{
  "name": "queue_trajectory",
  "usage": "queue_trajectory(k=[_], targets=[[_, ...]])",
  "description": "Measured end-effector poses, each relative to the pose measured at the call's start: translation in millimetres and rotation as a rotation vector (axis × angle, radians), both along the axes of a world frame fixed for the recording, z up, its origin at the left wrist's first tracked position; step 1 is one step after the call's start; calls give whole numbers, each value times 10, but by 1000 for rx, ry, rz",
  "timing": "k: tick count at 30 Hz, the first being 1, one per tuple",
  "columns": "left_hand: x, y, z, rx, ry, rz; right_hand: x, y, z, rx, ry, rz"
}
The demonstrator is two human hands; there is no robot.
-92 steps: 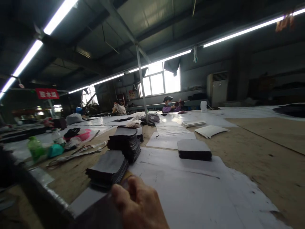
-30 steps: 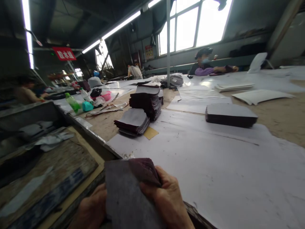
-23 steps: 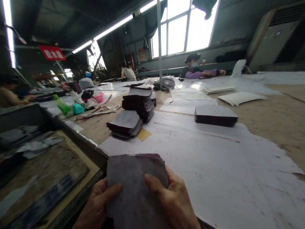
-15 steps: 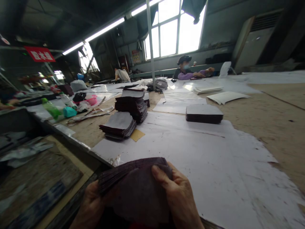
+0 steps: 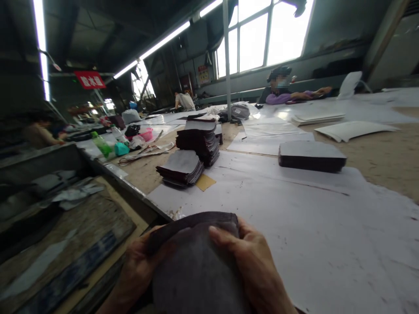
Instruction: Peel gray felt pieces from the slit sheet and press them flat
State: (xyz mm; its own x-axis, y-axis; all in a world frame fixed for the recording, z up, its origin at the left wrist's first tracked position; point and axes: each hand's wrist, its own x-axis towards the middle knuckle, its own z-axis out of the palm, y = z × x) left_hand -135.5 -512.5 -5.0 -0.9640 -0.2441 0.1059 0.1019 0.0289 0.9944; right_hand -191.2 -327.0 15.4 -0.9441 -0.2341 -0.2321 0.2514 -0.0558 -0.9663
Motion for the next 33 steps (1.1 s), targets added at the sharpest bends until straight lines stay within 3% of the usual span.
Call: queue_trajectory(k=[2, 4, 6, 8, 11, 15, 21, 24, 29, 33], targets=[[59, -78, 52, -127, 74, 79, 2, -88, 30, -211, -203, 135], [98, -155, 83, -134, 83, 156, 26, -179, -12, -277, -191, 125], [113, -222, 86, 20, 19, 162, 44, -252, -99, -239, -62, 81], [115, -267, 71, 274, -75, 92, 40, -296, -187, -165, 77, 68], [118, -275, 46, 520, -216, -20, 11, -315, -250, -152, 66, 70], [132, -215, 20, 489, -314, 16, -15, -306, -209, -294, -186, 67], [127, -236, -41, 448, -344, -1, -45, -296, -157, -231, -265, 138], [141, -271, -57, 454, -365, 21, -107, -283, -114, -124, -109, 156], [185, -283, -70, 344, -356, 26, -231, -297, -23, 275, 324, 43], [221, -284, -40, 176, -303, -11, -233, -371, 24, 515, 685, 150]])
